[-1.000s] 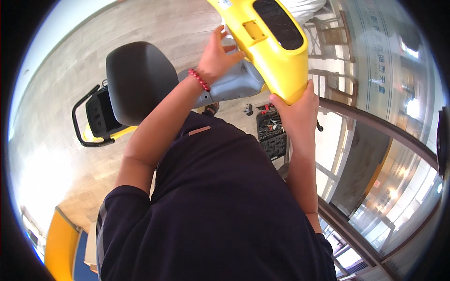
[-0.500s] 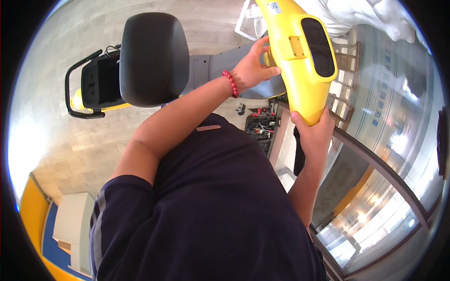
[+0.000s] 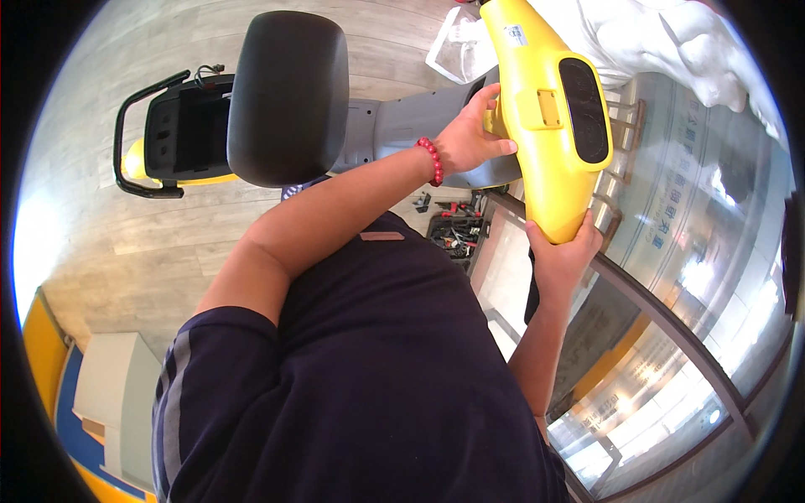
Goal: The recorder uses a screwdriver to repair the handlebar and front panel of a yellow electric scooter, including checking the under-seat storage.
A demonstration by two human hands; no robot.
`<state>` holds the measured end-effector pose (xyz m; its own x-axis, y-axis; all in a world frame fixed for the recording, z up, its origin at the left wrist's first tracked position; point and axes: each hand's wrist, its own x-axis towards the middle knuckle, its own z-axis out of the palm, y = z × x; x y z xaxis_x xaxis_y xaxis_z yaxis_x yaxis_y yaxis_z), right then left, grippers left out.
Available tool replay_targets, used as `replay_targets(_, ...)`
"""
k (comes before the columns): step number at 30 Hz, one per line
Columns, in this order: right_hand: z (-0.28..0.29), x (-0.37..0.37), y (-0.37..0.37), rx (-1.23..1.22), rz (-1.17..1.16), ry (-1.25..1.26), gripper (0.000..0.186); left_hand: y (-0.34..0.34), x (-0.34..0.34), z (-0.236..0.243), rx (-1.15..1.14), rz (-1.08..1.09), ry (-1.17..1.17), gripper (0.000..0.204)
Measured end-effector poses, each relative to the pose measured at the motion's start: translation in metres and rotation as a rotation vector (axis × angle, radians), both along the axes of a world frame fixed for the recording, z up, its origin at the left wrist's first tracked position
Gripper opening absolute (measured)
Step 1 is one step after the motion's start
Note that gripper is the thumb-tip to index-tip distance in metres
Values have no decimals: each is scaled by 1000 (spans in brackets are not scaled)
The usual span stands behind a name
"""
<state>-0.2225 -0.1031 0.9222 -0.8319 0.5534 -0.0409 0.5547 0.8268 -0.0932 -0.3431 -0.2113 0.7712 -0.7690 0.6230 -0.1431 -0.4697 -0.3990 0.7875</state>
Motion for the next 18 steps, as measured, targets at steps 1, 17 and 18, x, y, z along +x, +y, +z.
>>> replay_targets(1, 0, 1, 0, 18, -8, 3, 89, 0, 0, 0, -5, -5, 3, 84)
replay_targets(17, 7, 0, 2, -45, -96, -47, 73, 1, -3, -2, -52, -30, 39, 85)
replay_targets(18, 7, 0, 2, -9, -115, 1, 71, 1, -4, -3, -59, -13, 44, 85)
